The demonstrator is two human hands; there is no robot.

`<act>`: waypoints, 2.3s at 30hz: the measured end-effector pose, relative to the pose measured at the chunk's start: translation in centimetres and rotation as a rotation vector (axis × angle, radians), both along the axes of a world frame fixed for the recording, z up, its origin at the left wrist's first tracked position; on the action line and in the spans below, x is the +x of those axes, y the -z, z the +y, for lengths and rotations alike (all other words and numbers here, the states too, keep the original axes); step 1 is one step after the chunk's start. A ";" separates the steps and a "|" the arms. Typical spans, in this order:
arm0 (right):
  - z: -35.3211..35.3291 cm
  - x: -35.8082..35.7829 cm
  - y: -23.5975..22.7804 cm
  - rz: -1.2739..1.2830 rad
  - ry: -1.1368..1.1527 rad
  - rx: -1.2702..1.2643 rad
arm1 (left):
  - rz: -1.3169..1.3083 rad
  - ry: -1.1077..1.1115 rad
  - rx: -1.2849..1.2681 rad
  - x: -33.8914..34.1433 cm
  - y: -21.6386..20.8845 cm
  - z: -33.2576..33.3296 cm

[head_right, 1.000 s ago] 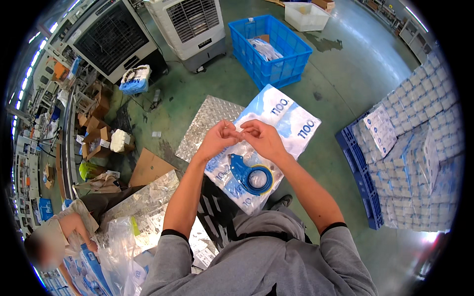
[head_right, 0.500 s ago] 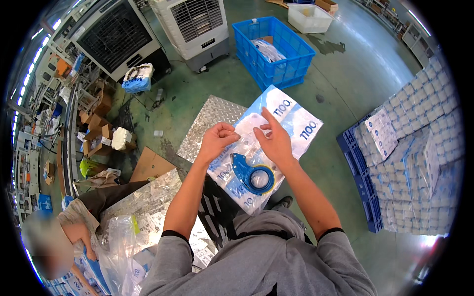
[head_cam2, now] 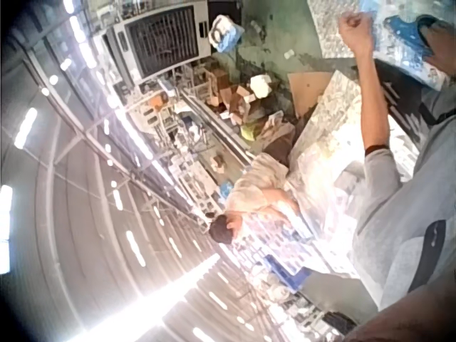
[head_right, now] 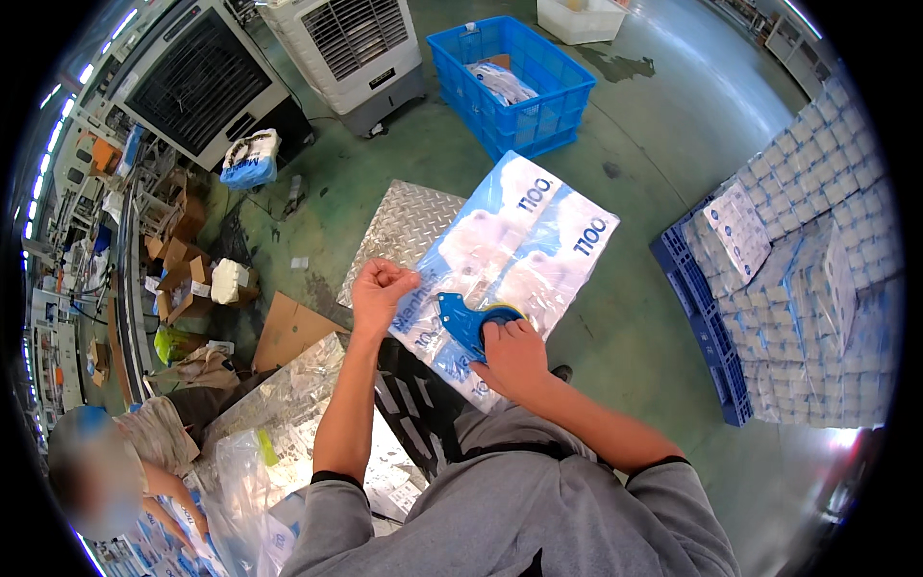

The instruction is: The person wraps stacks of white tissue paper packs in clear plastic bags and seals them using a handheld tape dispenser. The sealed packages are then placed into a blue plastic crate.

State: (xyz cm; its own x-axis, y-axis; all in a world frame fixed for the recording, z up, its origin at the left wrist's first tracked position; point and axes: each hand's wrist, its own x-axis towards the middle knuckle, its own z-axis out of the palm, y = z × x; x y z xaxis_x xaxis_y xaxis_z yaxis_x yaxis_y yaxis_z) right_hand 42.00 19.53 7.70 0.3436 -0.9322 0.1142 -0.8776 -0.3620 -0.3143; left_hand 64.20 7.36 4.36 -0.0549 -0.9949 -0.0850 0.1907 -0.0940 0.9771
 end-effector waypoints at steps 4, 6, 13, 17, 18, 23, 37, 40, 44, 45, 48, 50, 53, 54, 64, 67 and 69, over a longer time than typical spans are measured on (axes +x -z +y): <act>-1.4 0.3 -1.5 0.052 -0.038 0.232 | -0.141 -0.046 -0.047 1.2 -2.8 0.6; -1.9 -0.8 -3.6 -0.088 -0.161 0.334 | -0.175 -0.077 -0.054 2.2 -3.1 0.7; -2.0 -4.2 -7.4 -0.626 -0.148 0.916 | 0.023 -0.084 -0.071 3.5 -7.3 3.0; -1.5 -5.0 -7.9 -0.777 -0.175 1.018 | 0.087 -0.074 -0.031 4.1 -7.7 4.5; -1.5 -5.3 -7.6 -0.790 -0.198 1.032 | 0.108 -0.069 -0.028 4.3 -7.7 4.9; 0.0 -6.4 -5.8 -0.830 -0.169 1.073 | 0.028 -0.196 -0.061 7.0 -6.7 4.8; 1.0 0.7 -3.1 -0.925 0.282 1.032 | -0.523 -0.263 -0.112 9.4 4.6 -6.7; 0.0 2.3 -2.6 -0.954 0.352 0.999 | -0.645 -0.276 -0.037 8.5 7.8 -8.2; 0.0 2.5 -0.4 -0.929 0.377 0.997 | -0.759 -0.097 0.154 7.0 13.6 -8.1; 0.1 2.2 -0.2 -0.946 0.381 0.994 | -0.780 0.062 0.179 6.2 15.9 -7.8; 0.1 2.1 0.3 -0.956 0.354 0.997 | -0.689 0.322 0.280 5.9 24.0 -6.3; 0.0 2.5 0.3 -0.938 0.321 0.998 | -0.498 0.471 0.457 7.8 28.5 -5.5; -0.1 2.1 0.5 -0.892 0.343 0.953 | -0.404 0.612 0.523 6.1 24.9 -4.8; -0.1 2.0 0.6 -0.926 0.368 0.948 | -0.412 0.646 0.516 5.3 20.6 -4.3; -0.3 2.1 0.0 -0.959 0.338 0.965 | -0.388 0.500 0.904 7.5 16.0 -0.9; -0.2 2.2 0.1 -0.961 0.289 0.981 | -0.350 -0.033 0.823 9.8 20.5 1.9; -0.3 2.1 0.7 -0.980 0.256 0.991 | -0.413 -0.493 0.479 8.6 21.7 4.8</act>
State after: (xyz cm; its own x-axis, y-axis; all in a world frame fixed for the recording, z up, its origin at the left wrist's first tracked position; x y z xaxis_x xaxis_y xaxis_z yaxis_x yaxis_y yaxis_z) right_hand 44.08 19.25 6.99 0.3205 -0.7891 -0.5241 -0.1662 0.4979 -0.8512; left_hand 72.82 12.21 -17.35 0.5104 -0.7467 -0.4264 -0.0485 -0.5201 0.8527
